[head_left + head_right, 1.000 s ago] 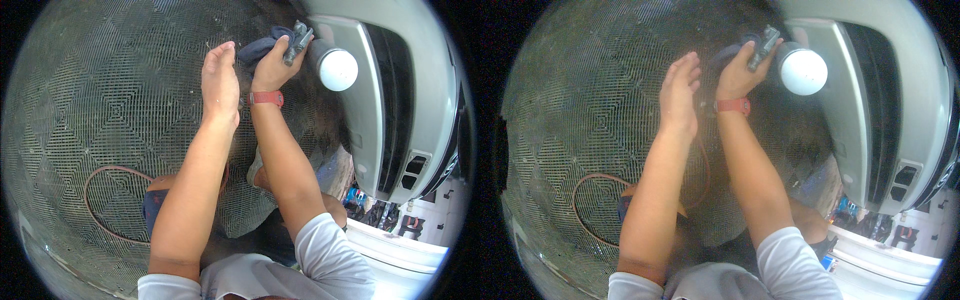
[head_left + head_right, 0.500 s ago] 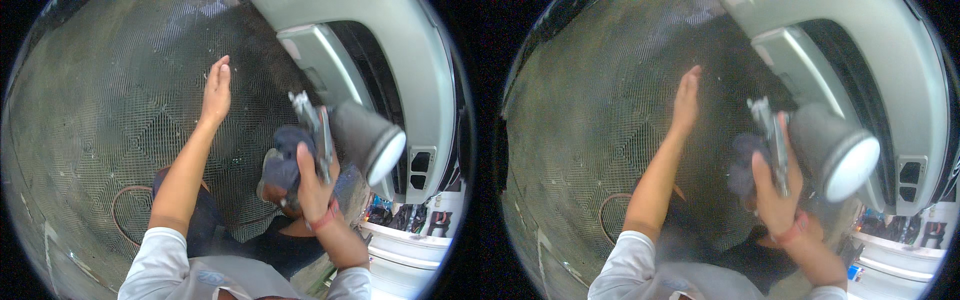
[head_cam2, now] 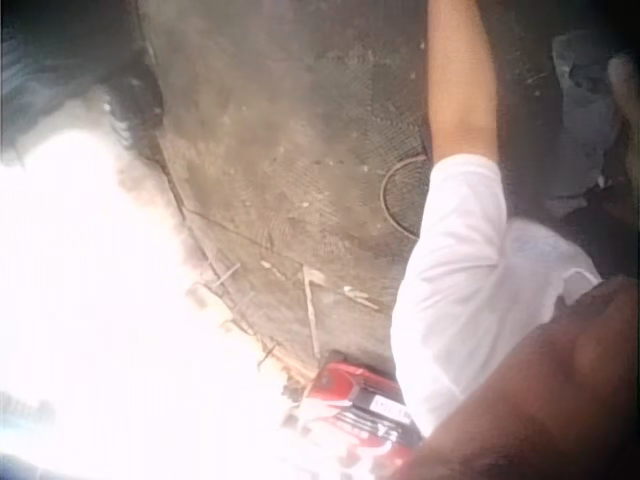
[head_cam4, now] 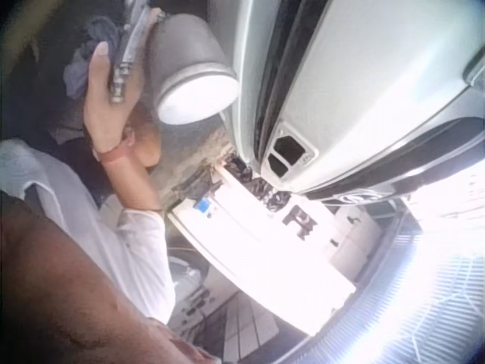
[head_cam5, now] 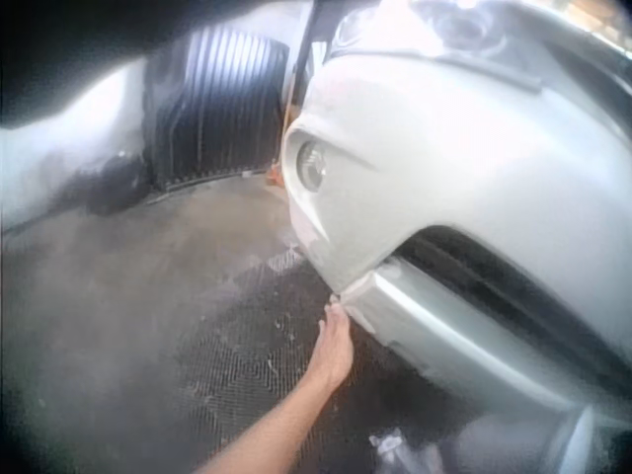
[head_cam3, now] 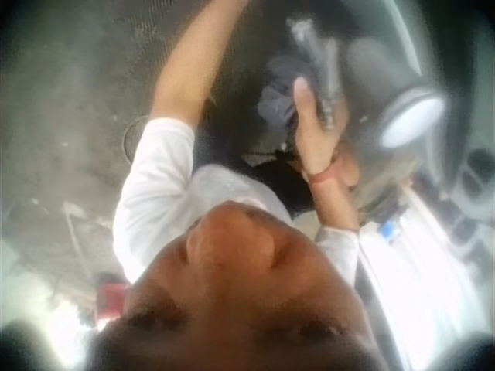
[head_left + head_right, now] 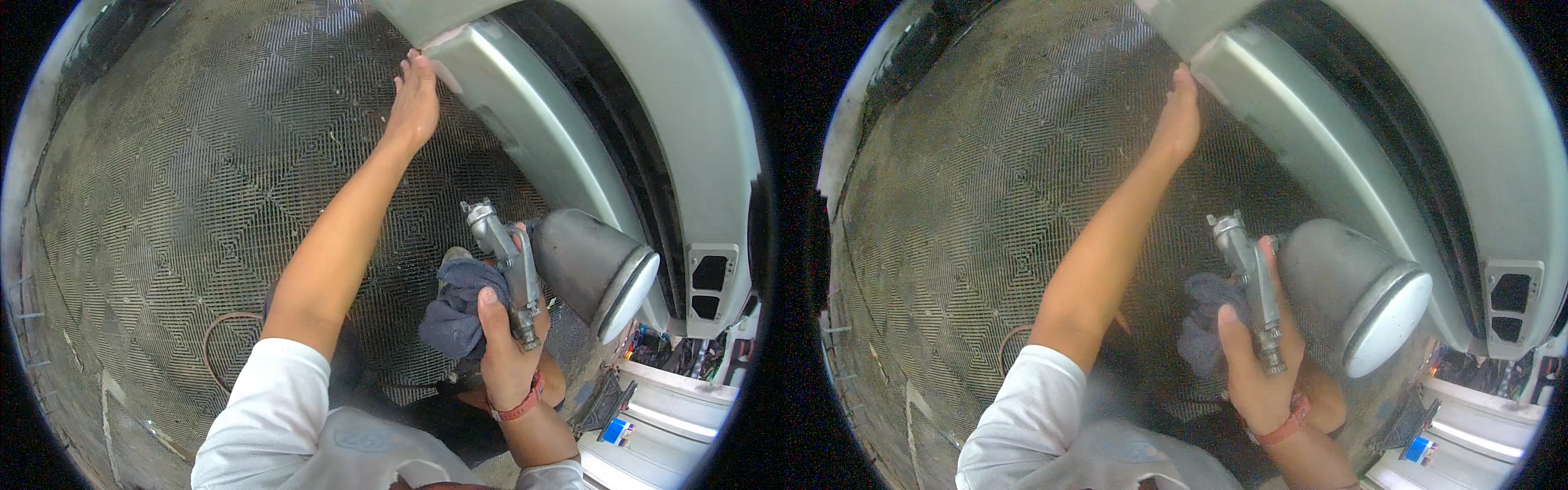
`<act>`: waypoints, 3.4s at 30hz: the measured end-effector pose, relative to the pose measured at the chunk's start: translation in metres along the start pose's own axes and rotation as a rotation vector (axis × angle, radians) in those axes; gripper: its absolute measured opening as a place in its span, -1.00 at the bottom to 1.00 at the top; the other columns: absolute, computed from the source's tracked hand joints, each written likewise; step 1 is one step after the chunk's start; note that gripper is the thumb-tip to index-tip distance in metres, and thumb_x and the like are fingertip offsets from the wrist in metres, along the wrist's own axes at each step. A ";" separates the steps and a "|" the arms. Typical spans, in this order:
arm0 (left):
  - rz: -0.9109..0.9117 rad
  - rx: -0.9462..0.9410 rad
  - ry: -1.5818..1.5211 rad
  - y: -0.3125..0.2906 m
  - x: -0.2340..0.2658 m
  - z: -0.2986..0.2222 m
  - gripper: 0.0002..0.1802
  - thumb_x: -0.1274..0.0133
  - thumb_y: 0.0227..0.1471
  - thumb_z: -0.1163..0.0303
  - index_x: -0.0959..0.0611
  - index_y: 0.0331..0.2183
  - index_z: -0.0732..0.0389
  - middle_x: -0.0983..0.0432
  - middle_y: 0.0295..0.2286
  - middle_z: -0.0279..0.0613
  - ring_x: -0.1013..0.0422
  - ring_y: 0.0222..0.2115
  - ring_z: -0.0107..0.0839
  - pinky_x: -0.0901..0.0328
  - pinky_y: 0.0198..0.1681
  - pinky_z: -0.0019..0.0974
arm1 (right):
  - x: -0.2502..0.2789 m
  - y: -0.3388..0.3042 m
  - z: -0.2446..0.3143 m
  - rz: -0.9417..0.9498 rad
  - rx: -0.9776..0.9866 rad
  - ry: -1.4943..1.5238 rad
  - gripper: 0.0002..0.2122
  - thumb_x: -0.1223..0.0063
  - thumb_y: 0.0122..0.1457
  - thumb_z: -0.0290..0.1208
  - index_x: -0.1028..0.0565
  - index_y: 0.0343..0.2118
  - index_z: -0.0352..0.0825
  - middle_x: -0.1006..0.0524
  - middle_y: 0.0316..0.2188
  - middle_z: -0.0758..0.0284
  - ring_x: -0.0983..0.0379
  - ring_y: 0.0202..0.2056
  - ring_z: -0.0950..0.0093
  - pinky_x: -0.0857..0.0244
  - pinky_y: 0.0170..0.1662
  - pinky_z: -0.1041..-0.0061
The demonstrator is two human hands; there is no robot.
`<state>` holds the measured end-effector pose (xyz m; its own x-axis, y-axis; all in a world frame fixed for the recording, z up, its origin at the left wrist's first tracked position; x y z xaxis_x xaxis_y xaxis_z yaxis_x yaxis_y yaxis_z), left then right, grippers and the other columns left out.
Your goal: The person uses a spray gun to apply white paint to a detached car bumper. They move the spray gun in steady horizontal passes across the bumper's surface, covering the front and side areas. The person occasionally wipes the bumper with a cloth while continuing to spray.
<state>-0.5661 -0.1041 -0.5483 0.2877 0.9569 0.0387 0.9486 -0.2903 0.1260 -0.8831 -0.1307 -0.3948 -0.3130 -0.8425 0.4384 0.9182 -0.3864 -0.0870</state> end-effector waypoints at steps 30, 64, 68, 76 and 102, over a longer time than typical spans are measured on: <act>-0.771 0.004 -0.429 0.064 0.104 0.026 -0.72 -0.36 0.12 0.27 -0.84 -0.30 0.33 -0.80 -0.37 -0.13 -0.69 -0.36 -0.36 -0.54 -0.14 -0.25 | 0.010 -0.004 0.003 0.035 0.030 0.006 -0.31 -0.14 0.43 -0.36 -0.20 0.50 -0.59 -0.31 0.49 -0.09 -0.27 0.48 0.17 -0.11 0.50 0.25; 0.656 0.663 -1.056 -0.146 -0.197 0.060 0.59 0.68 0.02 -0.86 0.15 0.54 0.42 0.28 0.57 0.18 0.34 0.59 0.07 0.37 0.60 0.23 | -0.010 -0.032 -0.074 -0.419 0.163 -0.146 -0.38 -0.17 0.44 -0.38 -0.30 0.50 -0.41 -0.39 0.47 0.06 -0.28 0.48 0.27 -0.08 0.51 0.27; 0.302 0.587 -1.148 -0.042 -0.107 0.117 0.37 0.71 0.20 -0.72 0.19 0.57 0.27 0.33 0.57 0.16 0.39 0.59 0.05 0.47 0.60 0.22 | -0.042 -0.015 -0.069 -0.425 0.164 -0.099 -0.36 -0.18 0.43 -0.39 -0.27 0.53 -0.35 -0.37 0.49 0.13 -0.24 0.50 0.27 -0.02 0.54 0.27; 0.064 0.525 -1.269 0.035 -0.024 0.151 0.23 0.52 0.27 -0.67 -0.09 0.55 0.11 0.05 0.54 -0.05 0.08 0.53 0.06 0.14 0.59 0.24 | -0.103 0.026 -0.156 -0.275 0.201 -0.232 -0.37 -0.18 0.43 -0.31 -0.31 0.54 -0.18 -0.35 0.51 0.20 -0.16 0.55 0.20 0.08 0.58 0.18; 0.503 0.691 -1.412 -0.271 -0.505 -0.059 0.29 0.67 0.26 -0.66 0.01 0.55 0.24 0.14 0.57 0.01 0.30 0.59 0.06 0.42 0.60 0.34 | 0.327 -0.119 -0.321 -1.006 0.226 0.374 -0.39 -0.17 0.35 -0.52 -0.35 0.47 -0.41 -0.47 0.40 0.01 -0.35 0.45 0.18 -0.11 0.52 0.25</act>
<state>-0.9764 -0.5086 -0.5435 0.0835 0.1295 -0.9881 0.4930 -0.8670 -0.0720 -1.1725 -0.4809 -0.5282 -0.9630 -0.2555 -0.0855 0.2127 -0.9157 0.3410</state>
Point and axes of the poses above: each hand's wrist, its own y-axis towards the middle knuckle, its own x-axis out of the back of the hand, z = x × y, the point moved 10 cm from there along y, towards the middle knuckle
